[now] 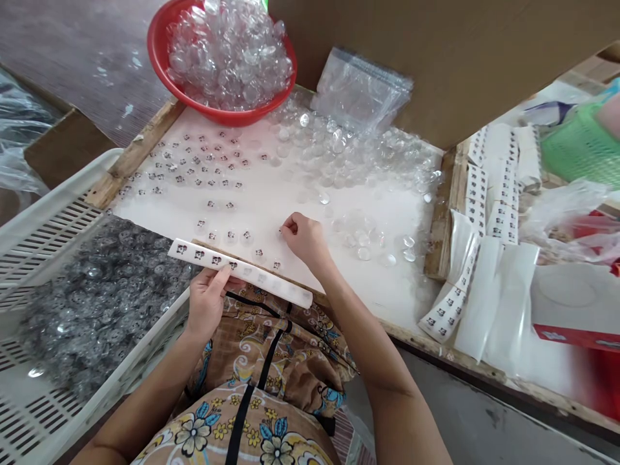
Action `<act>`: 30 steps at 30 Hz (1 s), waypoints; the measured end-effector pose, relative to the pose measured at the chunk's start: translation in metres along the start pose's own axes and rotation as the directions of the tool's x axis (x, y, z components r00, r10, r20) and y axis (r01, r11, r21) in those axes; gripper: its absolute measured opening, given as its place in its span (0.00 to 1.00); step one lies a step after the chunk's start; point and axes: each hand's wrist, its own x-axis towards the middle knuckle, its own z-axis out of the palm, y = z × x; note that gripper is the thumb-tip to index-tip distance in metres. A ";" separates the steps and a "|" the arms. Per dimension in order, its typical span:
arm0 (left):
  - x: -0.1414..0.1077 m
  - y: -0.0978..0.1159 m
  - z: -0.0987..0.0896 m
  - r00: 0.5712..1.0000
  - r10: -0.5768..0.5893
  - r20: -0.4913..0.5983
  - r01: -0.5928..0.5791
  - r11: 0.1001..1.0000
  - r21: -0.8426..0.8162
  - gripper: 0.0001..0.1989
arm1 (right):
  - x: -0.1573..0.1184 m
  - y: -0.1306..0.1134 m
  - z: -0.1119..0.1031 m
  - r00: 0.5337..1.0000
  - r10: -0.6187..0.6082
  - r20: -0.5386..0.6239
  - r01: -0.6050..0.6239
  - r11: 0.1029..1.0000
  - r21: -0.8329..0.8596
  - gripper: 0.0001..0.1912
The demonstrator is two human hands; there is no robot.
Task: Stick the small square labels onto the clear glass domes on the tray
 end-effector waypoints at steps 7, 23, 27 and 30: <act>-0.003 0.002 0.002 0.999 -0.007 0.033 0.008 1.000 -0.023 0.12 | -0.003 -0.009 0.021 0.978 -0.201 -0.048 0.186 0.958 -0.220 0.06; -0.005 0.004 -0.002 0.999 0.007 0.032 -0.005 0.999 -0.038 0.15 | -0.072 -0.056 0.008 0.893 -0.426 0.145 0.390 0.893 0.225 0.03; 0.000 0.004 -0.003 1.000 -0.008 0.022 0.008 1.000 0.003 0.12 | -0.076 -0.050 0.009 0.882 -0.469 0.046 0.448 0.865 0.227 0.06; 0.001 0.003 -0.002 1.000 -0.024 0.019 0.024 1.000 0.007 0.13 | -0.069 -0.032 -0.005 0.960 -0.281 -0.007 0.263 0.888 0.377 0.05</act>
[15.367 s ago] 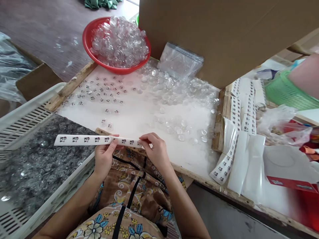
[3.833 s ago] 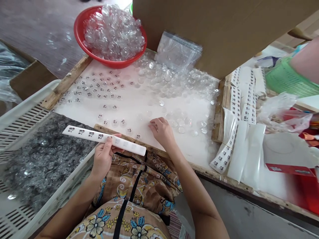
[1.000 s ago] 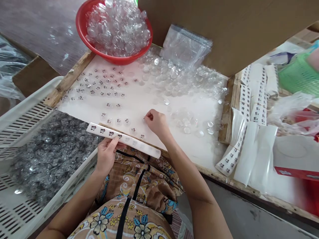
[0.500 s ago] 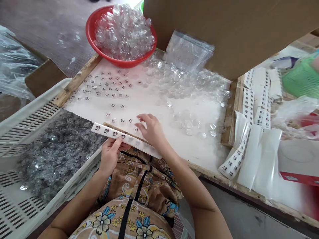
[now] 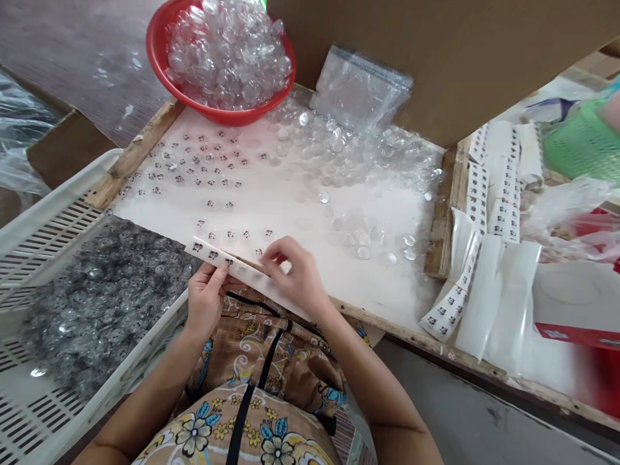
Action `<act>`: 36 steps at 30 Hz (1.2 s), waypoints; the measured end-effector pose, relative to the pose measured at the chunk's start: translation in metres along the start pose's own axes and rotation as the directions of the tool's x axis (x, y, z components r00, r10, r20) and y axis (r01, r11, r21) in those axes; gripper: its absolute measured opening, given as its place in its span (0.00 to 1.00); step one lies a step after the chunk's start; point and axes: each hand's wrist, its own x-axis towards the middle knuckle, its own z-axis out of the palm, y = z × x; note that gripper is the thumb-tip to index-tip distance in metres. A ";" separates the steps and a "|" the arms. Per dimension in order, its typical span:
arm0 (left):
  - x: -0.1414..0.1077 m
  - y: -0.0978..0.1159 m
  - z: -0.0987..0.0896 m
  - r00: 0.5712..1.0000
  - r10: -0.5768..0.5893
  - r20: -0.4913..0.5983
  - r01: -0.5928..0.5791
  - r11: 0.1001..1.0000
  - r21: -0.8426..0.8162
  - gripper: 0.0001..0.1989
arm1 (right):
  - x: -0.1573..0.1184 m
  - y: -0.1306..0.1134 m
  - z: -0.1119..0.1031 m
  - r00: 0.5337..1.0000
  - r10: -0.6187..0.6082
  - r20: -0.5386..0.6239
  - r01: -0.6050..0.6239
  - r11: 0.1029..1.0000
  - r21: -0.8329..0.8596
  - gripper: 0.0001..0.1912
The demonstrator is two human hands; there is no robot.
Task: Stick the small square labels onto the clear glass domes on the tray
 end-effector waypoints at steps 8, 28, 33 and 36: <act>-0.001 0.002 0.004 1.000 -0.025 0.005 0.025 1.000 -0.003 0.16 | 0.002 0.070 -0.056 0.887 0.405 -0.223 -0.421 0.906 -0.031 0.15; -0.011 0.003 0.011 0.998 -0.015 0.059 0.010 0.997 0.082 0.14 | 0.011 0.028 -0.006 0.980 0.115 -0.165 -0.173 0.900 -0.399 0.11; -0.011 0.004 0.012 0.996 -0.010 0.094 0.001 0.996 0.094 0.16 | 0.006 -0.005 0.016 0.992 0.044 0.117 -0.024 0.986 -0.166 0.05; -0.010 0.004 0.011 0.993 -0.022 0.112 0.014 0.997 0.070 0.17 | -0.002 -0.012 0.029 0.996 -0.016 0.086 0.032 0.983 -0.183 0.03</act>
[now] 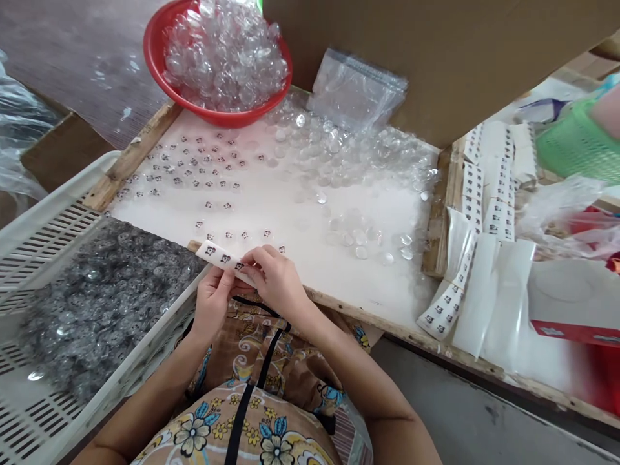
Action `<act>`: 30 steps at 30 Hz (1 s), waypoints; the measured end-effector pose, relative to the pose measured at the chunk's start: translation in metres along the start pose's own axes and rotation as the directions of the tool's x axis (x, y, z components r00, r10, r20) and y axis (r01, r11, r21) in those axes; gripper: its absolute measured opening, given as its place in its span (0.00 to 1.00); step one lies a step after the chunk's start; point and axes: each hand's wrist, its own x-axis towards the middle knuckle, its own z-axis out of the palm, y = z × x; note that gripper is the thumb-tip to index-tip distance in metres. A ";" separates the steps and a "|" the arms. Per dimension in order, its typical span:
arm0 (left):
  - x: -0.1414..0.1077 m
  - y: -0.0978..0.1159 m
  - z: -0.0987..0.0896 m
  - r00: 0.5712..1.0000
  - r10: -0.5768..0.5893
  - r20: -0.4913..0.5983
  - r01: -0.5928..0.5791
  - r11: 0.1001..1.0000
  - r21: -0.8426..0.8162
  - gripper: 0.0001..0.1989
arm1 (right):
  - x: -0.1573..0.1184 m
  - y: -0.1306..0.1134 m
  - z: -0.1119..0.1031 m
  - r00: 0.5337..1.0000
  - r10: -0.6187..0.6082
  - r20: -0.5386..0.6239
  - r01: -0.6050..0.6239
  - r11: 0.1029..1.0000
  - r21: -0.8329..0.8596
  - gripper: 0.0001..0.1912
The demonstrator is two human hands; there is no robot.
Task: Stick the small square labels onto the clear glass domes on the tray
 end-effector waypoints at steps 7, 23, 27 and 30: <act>-0.003 -0.001 0.000 1.000 -0.027 0.006 0.028 0.999 -0.037 0.15 | 0.000 0.010 -0.016 0.994 0.047 -0.095 -0.026 0.977 0.210 0.04; -0.001 -0.007 -0.002 1.000 -0.024 -0.006 0.023 0.998 -0.054 0.14 | 0.045 0.095 -0.071 0.812 0.505 -0.291 -0.512 0.857 0.057 0.06; 0.001 -0.007 -0.001 1.000 -0.027 0.003 0.028 0.999 -0.036 0.14 | 0.048 0.094 -0.066 0.848 0.439 -0.298 -0.479 0.875 -0.072 0.03; 0.002 -0.006 0.000 1.000 -0.027 -0.004 0.027 0.999 -0.029 0.14 | 0.046 0.092 -0.059 0.889 0.333 -0.316 -0.407 0.890 -0.206 0.01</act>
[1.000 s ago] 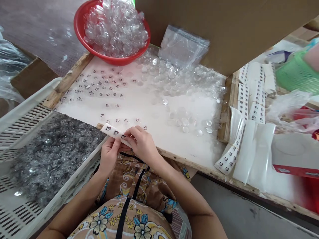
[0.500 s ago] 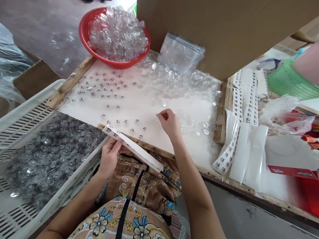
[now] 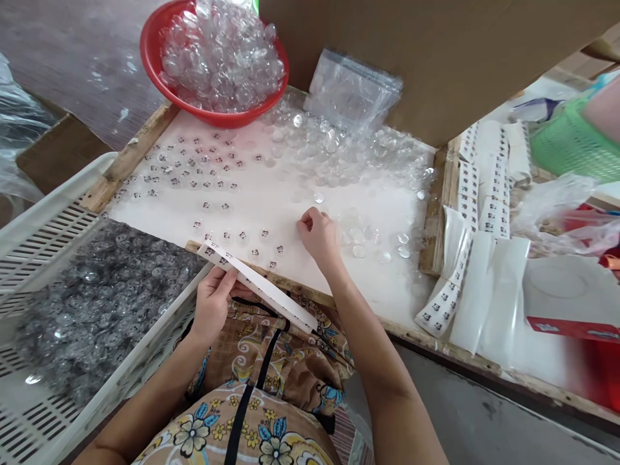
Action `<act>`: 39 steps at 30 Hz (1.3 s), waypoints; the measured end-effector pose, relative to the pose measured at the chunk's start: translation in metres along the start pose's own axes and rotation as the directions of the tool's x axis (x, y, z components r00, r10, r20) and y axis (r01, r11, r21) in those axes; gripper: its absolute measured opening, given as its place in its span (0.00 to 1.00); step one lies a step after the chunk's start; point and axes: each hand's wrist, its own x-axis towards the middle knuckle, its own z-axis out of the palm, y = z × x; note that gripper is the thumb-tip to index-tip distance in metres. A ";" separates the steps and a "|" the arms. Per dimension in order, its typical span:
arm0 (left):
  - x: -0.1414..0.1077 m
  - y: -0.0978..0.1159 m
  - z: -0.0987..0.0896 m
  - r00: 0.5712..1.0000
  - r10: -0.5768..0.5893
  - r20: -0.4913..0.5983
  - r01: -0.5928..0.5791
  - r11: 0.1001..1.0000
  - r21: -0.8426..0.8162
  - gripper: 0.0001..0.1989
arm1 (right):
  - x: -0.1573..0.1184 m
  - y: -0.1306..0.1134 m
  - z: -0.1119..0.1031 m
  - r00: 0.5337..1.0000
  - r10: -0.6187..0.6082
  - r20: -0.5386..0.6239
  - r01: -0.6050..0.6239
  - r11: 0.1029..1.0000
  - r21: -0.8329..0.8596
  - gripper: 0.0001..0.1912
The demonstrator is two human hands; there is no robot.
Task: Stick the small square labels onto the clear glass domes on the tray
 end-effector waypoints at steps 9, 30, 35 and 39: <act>-0.003 0.004 -0.001 1.000 0.016 0.000 -0.016 1.000 -0.004 0.15 | -0.010 -0.008 0.015 0.997 -0.061 0.041 0.060 0.998 0.029 0.04; -0.004 0.002 -0.004 1.000 0.015 0.001 -0.014 1.000 -0.018 0.13 | -0.033 -0.055 0.042 0.857 -0.428 0.289 0.351 0.893 0.282 0.15; 0.000 0.002 -0.009 0.999 0.027 -0.018 -0.027 1.000 -0.008 0.15 | -0.006 -0.025 0.007 0.973 -0.231 -0.013 0.228 0.966 -0.122 0.16; 0.001 0.002 -0.006 1.000 0.012 -0.004 -0.012 1.000 -0.007 0.15 | 0.014 0.007 -0.009 0.992 -0.100 -0.076 0.049 0.865 -0.500 0.15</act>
